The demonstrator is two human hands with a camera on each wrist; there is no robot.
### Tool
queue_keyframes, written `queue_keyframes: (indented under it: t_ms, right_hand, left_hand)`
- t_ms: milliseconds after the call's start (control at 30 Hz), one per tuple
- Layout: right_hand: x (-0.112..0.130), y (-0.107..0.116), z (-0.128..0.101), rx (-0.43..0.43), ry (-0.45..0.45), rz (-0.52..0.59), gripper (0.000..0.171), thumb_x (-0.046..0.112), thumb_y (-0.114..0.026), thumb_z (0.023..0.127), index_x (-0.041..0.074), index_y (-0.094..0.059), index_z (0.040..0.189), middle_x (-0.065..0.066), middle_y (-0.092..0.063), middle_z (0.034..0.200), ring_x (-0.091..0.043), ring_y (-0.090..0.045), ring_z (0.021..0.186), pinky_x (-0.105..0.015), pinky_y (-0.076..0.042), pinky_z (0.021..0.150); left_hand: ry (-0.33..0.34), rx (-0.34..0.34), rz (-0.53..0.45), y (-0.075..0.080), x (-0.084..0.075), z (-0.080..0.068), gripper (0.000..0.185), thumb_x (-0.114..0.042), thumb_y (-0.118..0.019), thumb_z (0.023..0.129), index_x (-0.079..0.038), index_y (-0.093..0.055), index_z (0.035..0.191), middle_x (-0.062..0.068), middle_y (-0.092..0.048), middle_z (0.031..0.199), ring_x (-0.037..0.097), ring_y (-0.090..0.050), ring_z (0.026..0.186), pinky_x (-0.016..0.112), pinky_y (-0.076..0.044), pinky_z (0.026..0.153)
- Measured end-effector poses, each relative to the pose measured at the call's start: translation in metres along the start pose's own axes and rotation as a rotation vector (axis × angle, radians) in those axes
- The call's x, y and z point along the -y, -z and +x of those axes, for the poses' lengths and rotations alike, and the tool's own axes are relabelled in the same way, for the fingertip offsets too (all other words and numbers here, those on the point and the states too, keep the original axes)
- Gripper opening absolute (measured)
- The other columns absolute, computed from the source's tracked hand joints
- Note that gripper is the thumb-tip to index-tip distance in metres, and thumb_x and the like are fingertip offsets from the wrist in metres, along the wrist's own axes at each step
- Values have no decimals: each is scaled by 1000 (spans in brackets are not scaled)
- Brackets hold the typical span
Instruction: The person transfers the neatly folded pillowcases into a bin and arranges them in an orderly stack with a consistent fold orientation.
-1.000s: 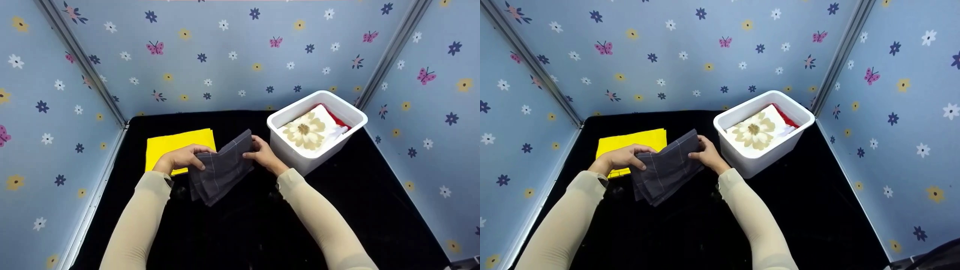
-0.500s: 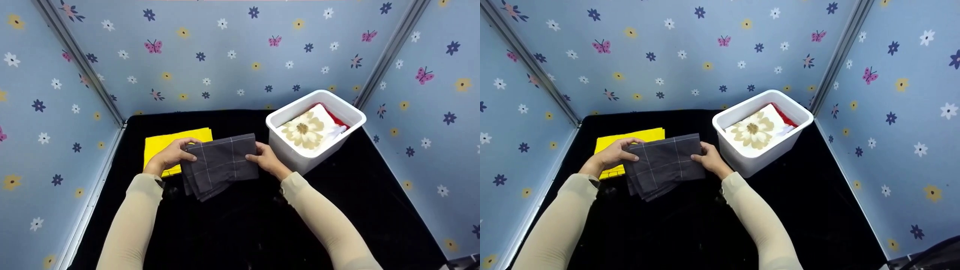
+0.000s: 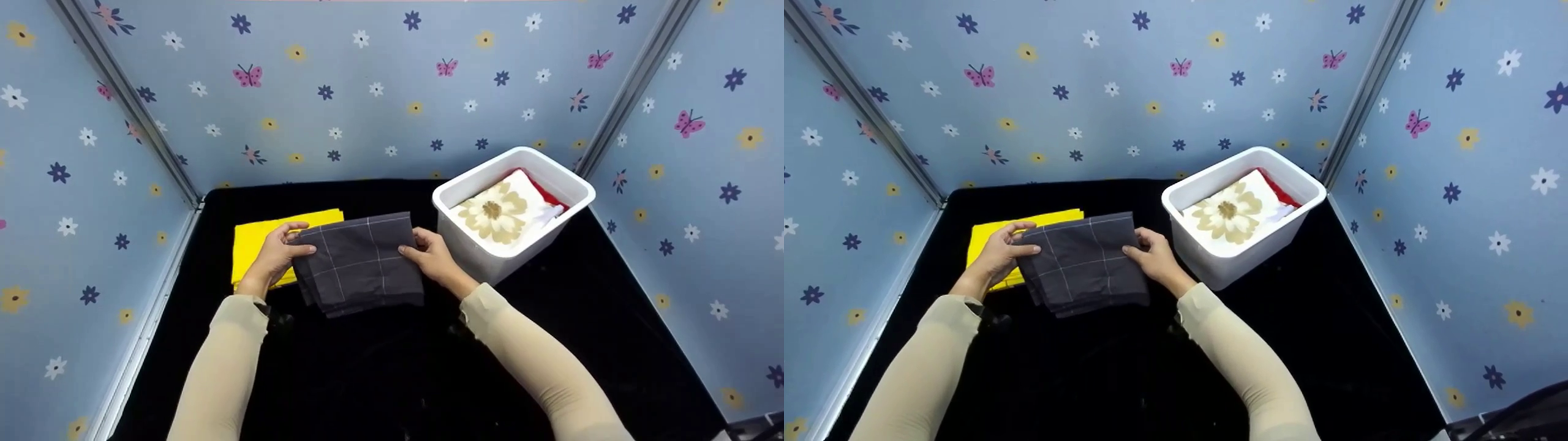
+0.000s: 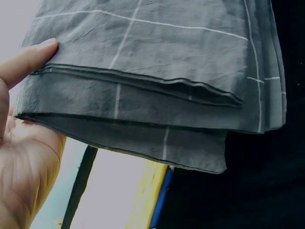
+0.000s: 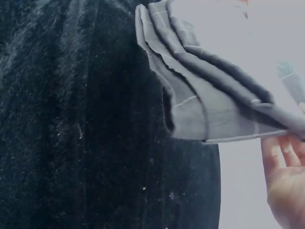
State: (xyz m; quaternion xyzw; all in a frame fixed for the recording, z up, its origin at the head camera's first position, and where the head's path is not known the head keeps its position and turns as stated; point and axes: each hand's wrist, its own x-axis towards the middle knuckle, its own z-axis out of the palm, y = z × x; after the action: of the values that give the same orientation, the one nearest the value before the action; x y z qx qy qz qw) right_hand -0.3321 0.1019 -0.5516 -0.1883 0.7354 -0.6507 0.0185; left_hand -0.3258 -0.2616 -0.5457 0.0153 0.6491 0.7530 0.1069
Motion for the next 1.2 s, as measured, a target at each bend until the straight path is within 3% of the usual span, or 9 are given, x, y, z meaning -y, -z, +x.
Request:
queue_keyframes:
  t_ms: [300, 500, 633, 967, 1200]
  right_hand:
    - [21, 3, 0, -27, 33, 32, 18, -6, -75, 95, -14, -71, 111, -13, -81, 92, -7, -73, 70, -22, -60, 65]
    - [37, 6, -1, -11, 18, 48, 15, -5, -74, 96, -11, -72, 110, -6, -82, 90, -8, -74, 70, -23, -61, 65]
    - [48, 9, -1, -7, 21, 50, 14, -5, -74, 95, -9, -73, 108, -2, -81, 89, -8, -74, 71, -23, -61, 64]
    - [69, 11, 1, 39, 6, 148, 12, -8, -72, 96, 1, -73, 103, 3, -80, 86, -9, -75, 69, -23, -62, 61]
    - [79, 13, 2, 13, 42, 175, 18, -11, -70, 95, 5, -74, 101, 6, -80, 85, -8, -74, 70, -22, -61, 63]
  left_hand:
    - [11, -110, -115, -13, 17, 5, 48, 14, -71, 96, 0, -53, 138, 2, -71, 111, 15, -78, 96, 29, -67, 84]
    - [-30, -153, -182, -27, 31, 11, 29, 17, -70, 95, -1, -58, 114, 1, -73, 95, 14, -77, 85, 25, -66, 76]
    - [-58, -159, -239, -35, 38, 13, 26, 17, -69, 96, -5, -61, 107, 1, -73, 94, 14, -77, 84, 26, -66, 75]
    - [-25, -138, -469, -60, 65, 19, 36, 13, -60, 102, -16, -50, 122, 0, -77, 103, 15, -77, 84, 31, -63, 72]
    - [19, -45, -539, -78, 79, 20, 53, 21, -57, 97, -12, -54, 139, 2, -76, 118, 18, -78, 102, 38, -65, 88]
